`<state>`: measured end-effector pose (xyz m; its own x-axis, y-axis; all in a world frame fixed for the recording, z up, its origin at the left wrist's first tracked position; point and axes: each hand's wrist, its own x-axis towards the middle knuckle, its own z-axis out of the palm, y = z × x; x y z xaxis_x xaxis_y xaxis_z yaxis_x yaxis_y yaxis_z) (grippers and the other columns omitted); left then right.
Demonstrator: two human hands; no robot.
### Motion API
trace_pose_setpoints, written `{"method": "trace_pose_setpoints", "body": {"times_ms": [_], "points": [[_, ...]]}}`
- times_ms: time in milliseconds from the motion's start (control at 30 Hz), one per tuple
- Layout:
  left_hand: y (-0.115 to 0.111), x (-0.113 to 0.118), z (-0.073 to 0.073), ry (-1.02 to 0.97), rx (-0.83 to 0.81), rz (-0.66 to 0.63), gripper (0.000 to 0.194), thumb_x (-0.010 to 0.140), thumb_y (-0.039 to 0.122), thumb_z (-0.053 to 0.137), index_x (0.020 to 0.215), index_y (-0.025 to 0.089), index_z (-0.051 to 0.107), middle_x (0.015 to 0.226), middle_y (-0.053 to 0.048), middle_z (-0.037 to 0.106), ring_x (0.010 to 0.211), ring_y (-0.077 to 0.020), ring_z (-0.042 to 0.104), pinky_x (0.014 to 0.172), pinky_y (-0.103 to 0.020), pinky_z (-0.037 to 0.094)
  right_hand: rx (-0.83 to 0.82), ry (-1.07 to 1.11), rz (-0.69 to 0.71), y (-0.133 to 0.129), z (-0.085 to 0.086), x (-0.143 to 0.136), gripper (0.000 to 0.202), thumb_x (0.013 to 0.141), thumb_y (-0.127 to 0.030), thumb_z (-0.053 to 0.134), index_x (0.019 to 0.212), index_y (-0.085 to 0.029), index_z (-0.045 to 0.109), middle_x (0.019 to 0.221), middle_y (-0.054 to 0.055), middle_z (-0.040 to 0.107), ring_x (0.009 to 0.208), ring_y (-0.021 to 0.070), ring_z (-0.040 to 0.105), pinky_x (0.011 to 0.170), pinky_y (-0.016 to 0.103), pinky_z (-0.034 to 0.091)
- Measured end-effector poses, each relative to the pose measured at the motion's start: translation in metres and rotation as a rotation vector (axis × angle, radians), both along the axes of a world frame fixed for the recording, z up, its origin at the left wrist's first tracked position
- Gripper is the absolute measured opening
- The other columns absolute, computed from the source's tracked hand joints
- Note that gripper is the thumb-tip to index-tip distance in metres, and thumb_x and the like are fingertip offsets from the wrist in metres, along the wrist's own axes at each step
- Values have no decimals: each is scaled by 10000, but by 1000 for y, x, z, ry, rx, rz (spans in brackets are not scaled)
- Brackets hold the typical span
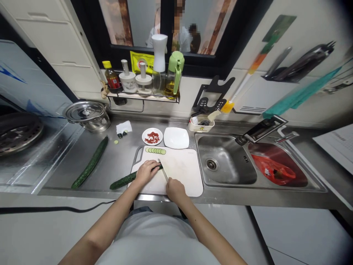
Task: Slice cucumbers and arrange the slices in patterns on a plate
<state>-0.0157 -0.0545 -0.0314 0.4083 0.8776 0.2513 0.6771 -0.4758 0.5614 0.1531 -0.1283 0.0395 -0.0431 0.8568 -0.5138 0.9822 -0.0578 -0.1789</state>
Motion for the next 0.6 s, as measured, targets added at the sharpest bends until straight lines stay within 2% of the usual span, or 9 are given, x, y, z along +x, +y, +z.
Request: {"method": "trace_pose_setpoints", "body": {"times_ms": [267, 600], "points": [[0, 0, 0, -2, -3, -1, 234, 892, 311, 532, 1060, 270, 689, 1049, -36, 675, 992, -180, 588, 883, -323, 470, 28, 18, 0, 8, -5, -3, 314, 905, -117, 330, 1077, -100, 593, 1011, 172, 673, 975, 241, 642, 763, 305, 449], [0, 0, 3, 4, -24, -3, 241, 892, 308, 527, 1072, 269, 683, 1049, -33, 674, 980, -180, 587, 861, -316, 471, 54, 45, -9, 32, -1, -13, 327, 892, -114, 344, 1099, -101, 596, 1022, 169, 677, 997, 227, 637, 779, 289, 451]]}}
